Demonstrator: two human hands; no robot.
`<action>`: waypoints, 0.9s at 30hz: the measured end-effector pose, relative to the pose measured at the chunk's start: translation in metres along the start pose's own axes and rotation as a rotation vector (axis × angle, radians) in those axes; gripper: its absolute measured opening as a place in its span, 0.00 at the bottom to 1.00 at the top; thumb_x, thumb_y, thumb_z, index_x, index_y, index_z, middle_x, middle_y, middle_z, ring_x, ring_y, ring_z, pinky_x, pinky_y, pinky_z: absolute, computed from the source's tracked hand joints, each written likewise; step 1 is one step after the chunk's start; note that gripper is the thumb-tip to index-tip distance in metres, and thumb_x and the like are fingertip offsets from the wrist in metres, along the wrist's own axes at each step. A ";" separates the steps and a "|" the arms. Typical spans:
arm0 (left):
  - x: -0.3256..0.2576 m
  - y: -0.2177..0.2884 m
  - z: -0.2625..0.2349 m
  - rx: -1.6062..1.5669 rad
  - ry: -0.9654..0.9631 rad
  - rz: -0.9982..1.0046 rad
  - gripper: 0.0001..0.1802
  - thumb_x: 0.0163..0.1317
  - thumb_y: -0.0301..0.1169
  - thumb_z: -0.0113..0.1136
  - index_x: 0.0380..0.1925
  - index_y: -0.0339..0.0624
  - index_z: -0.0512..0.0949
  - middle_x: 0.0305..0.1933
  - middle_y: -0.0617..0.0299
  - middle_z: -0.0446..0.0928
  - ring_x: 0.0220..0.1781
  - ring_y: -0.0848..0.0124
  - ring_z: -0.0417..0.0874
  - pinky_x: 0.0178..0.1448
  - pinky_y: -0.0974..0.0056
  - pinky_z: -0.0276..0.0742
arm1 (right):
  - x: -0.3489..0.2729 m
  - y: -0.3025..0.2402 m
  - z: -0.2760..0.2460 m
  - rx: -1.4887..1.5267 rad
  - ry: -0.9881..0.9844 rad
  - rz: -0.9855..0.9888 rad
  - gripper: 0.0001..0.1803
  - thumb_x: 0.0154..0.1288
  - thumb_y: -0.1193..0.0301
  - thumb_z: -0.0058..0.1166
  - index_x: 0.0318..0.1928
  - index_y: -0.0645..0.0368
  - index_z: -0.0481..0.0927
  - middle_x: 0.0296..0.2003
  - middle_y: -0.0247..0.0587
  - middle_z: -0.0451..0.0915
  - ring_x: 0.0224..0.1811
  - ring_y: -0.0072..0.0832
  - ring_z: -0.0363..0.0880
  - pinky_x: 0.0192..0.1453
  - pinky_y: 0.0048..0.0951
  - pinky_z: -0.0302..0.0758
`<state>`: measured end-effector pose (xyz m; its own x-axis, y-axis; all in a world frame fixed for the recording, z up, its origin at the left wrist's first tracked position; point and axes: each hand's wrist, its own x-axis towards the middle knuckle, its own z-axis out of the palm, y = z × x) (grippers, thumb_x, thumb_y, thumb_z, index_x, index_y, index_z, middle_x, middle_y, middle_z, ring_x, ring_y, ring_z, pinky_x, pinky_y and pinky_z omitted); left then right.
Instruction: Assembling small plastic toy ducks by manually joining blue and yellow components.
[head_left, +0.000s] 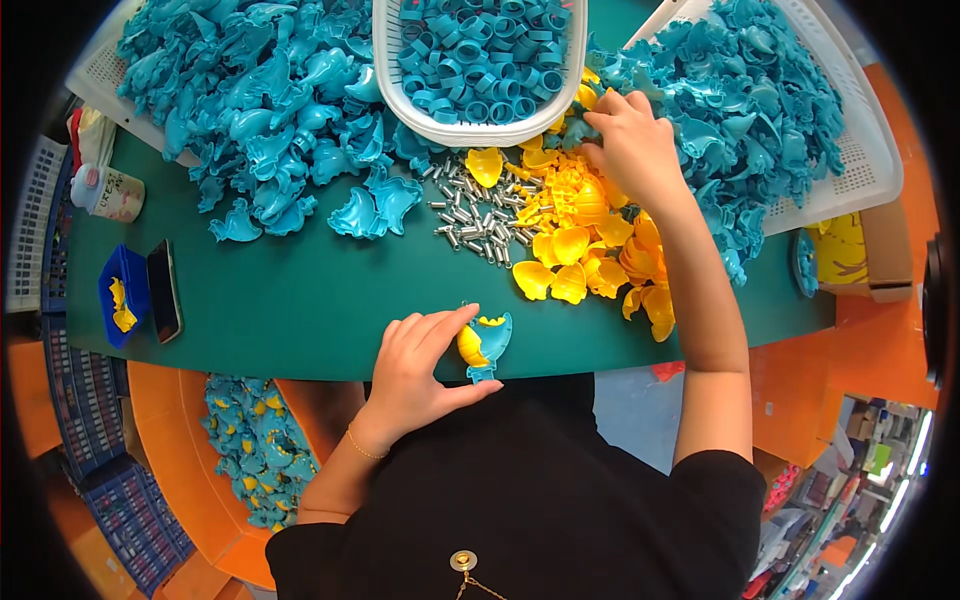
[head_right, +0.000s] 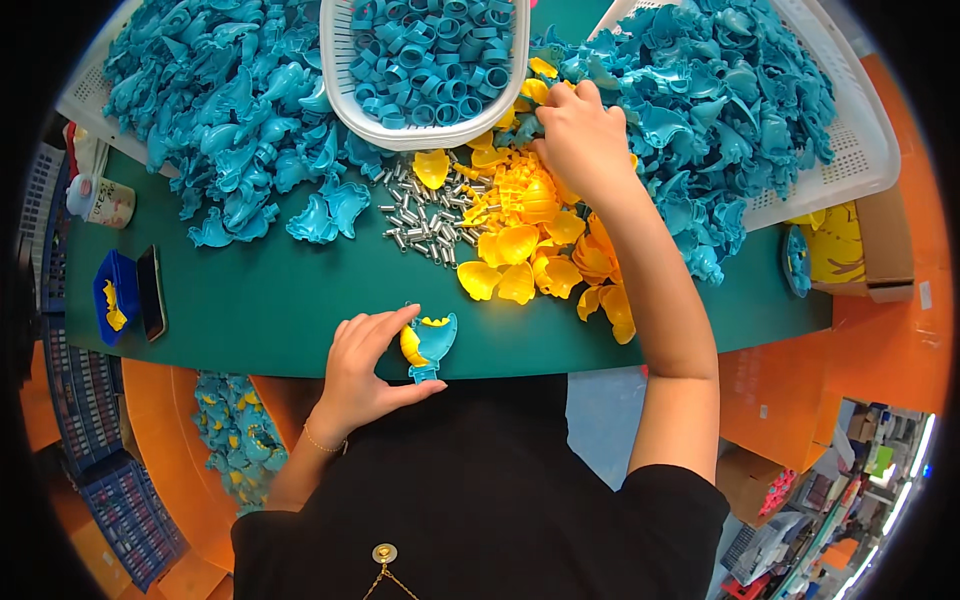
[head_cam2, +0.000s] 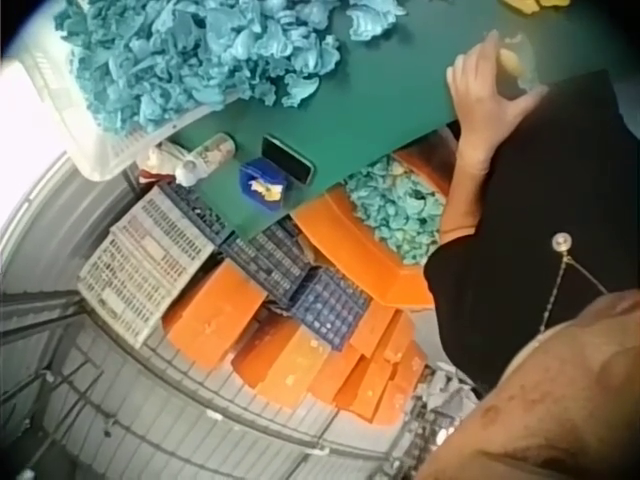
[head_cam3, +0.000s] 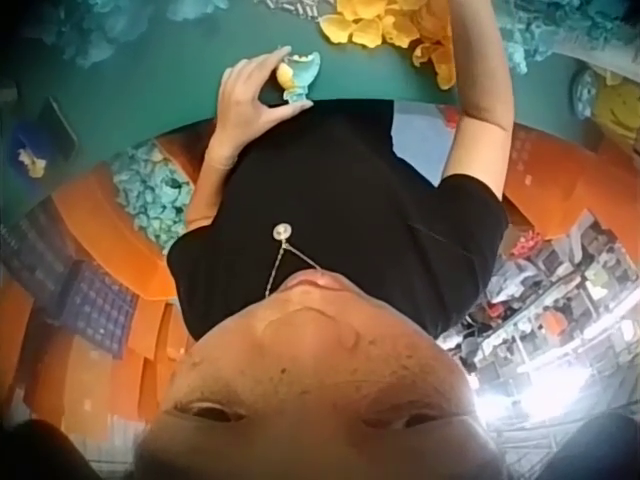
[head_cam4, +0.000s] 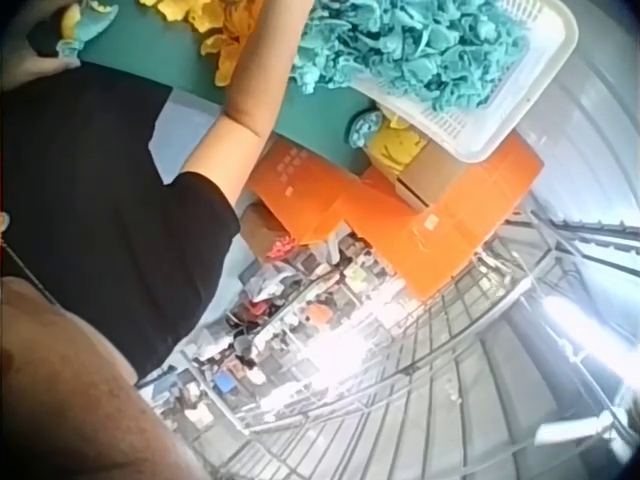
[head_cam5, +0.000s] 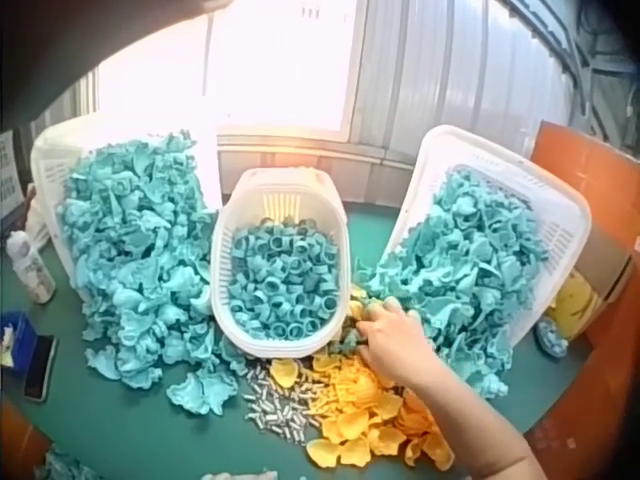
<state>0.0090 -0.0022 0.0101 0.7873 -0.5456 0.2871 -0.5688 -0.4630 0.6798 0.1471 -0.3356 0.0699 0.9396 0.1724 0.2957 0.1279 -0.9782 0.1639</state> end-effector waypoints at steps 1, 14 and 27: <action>0.000 -0.001 0.000 -0.001 0.008 0.002 0.45 0.45 0.49 0.85 0.65 0.46 0.79 0.54 0.60 0.84 0.48 0.62 0.83 0.55 0.58 0.72 | 0.004 -0.001 0.003 -0.104 -0.061 0.013 0.15 0.63 0.64 0.70 0.49 0.52 0.90 0.50 0.29 0.83 0.56 0.34 0.80 0.54 0.39 0.82; -0.005 0.001 0.004 0.087 0.098 -0.079 0.46 0.44 0.46 0.86 0.64 0.45 0.78 0.57 0.60 0.83 0.52 0.61 0.81 0.58 0.57 0.70 | -0.154 -0.111 -0.056 0.662 0.051 -0.060 0.14 0.53 0.78 0.73 0.39 0.57 0.82 0.40 0.39 0.88 0.40 0.39 0.88 0.43 0.37 0.80; -0.009 -0.005 -0.010 0.064 0.058 -0.102 0.47 0.43 0.46 0.86 0.66 0.47 0.79 0.58 0.61 0.84 0.56 0.62 0.81 0.64 0.56 0.67 | -0.151 -0.096 -0.038 0.885 -0.372 -0.384 0.33 0.57 0.77 0.72 0.65 0.51 0.81 0.71 0.38 0.76 0.57 0.45 0.80 0.58 0.43 0.80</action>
<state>0.0078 0.0121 0.0108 0.8531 -0.4533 0.2583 -0.4977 -0.5586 0.6636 -0.0197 -0.2630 0.0451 0.8055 0.5916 0.0356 0.4866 -0.6258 -0.6095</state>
